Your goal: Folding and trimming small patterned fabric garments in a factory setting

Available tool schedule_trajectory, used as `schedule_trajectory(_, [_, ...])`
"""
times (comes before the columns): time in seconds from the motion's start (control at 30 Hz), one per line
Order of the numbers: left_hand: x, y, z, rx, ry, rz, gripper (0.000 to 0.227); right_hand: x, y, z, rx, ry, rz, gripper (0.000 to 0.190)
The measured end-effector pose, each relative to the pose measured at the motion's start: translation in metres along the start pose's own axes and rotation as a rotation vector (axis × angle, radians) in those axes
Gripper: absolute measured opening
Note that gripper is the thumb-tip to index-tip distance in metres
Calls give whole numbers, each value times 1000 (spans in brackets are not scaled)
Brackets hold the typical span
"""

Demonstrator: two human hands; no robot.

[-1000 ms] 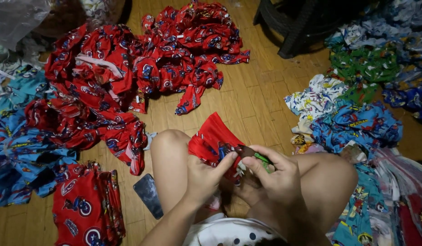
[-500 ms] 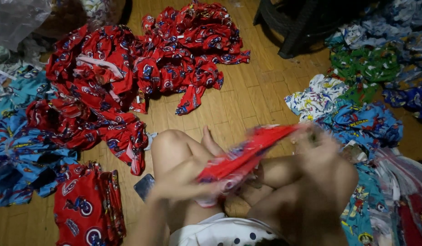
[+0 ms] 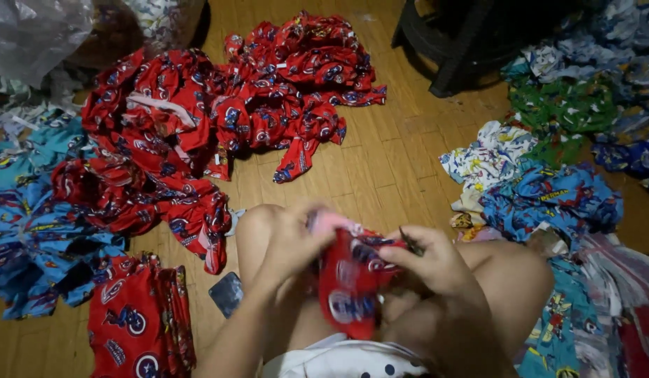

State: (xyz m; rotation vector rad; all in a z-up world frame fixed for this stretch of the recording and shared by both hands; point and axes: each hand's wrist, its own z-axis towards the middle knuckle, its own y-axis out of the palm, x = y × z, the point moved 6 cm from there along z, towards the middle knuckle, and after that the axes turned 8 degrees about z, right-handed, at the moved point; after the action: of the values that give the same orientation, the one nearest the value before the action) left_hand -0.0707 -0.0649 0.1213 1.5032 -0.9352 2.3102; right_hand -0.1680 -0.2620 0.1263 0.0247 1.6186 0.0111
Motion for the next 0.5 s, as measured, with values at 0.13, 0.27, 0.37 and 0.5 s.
schedule_trajectory(0.13, [-17, -61, -22, 988, -121, 108, 59, -1, 7, -9, -35, -102, -198, 26])
schedule_trajectory(0.27, [32, -50, -29, 1107, -253, -54, 63, -28, 23, 0, -154, -287, -325, 16])
schedule_trajectory(0.37, [-9, 9, -24, 1074, -87, -164, 68, -10, 29, 10, 26, -412, -302, 46])
schedule_trajectory(0.5, [-2, 15, -20, 875, -65, -33, 47, -25, 51, 7, 67, -445, -378, 44])
